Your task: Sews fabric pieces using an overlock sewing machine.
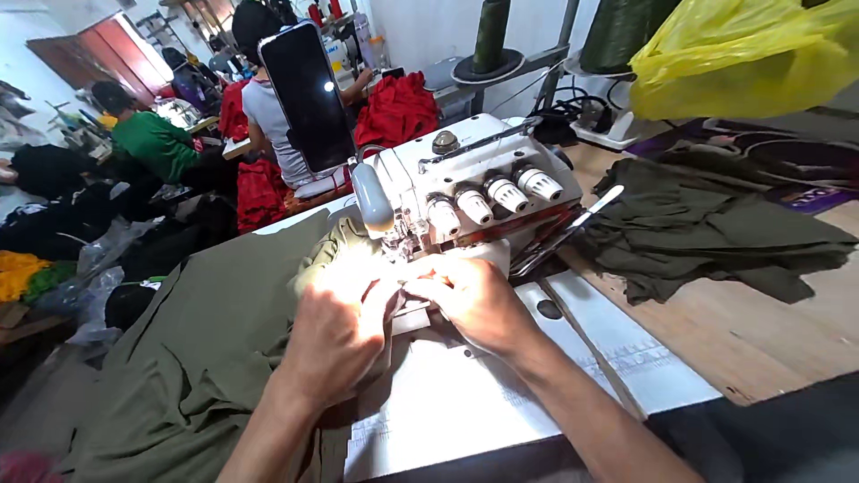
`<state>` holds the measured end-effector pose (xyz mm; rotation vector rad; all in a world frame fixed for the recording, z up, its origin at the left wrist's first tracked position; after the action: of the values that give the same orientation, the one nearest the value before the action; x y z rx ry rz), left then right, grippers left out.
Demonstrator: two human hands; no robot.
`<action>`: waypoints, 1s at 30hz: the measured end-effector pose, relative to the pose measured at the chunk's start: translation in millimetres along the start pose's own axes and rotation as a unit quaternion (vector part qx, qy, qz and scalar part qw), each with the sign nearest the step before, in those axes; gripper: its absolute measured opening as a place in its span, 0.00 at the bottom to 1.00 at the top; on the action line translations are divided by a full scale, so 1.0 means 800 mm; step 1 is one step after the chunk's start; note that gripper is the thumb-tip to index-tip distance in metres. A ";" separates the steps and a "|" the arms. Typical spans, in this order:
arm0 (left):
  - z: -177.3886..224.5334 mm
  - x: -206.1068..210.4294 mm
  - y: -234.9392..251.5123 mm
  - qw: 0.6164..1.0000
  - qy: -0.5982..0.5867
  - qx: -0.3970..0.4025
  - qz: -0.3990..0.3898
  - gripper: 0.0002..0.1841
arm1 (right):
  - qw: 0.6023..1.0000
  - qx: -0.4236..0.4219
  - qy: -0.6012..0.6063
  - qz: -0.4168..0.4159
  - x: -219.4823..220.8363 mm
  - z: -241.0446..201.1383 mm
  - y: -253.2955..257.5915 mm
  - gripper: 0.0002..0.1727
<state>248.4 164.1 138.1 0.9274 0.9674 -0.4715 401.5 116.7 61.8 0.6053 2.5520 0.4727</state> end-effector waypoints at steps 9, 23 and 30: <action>-0.022 -0.025 0.044 0.997 0.011 -0.051 -0.054 0.06 | 0.994 -0.092 -0.055 0.008 0.004 0.000 0.022 0.09; 0.013 0.034 -0.036 0.998 -0.013 0.064 0.007 0.10 | 0.987 -0.066 0.057 0.132 0.012 0.020 -0.047 0.06; 0.019 0.053 -0.059 0.990 0.119 0.056 0.045 0.14 | 0.977 -0.105 0.076 0.171 0.015 0.016 -0.063 0.04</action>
<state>244.9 127.7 84.0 1.1432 1.1183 -0.3464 381.9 82.8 25.7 0.9655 2.4978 0.9251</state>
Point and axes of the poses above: each hand's wrist, its own y-axis towards the middle knuckle, its own x-axis out of the palm, z = x × y, the point moved 7 cm from there along y, towards the middle knuckle, and after that the axes turned 3 degrees about -z, right-handed, at the moved point
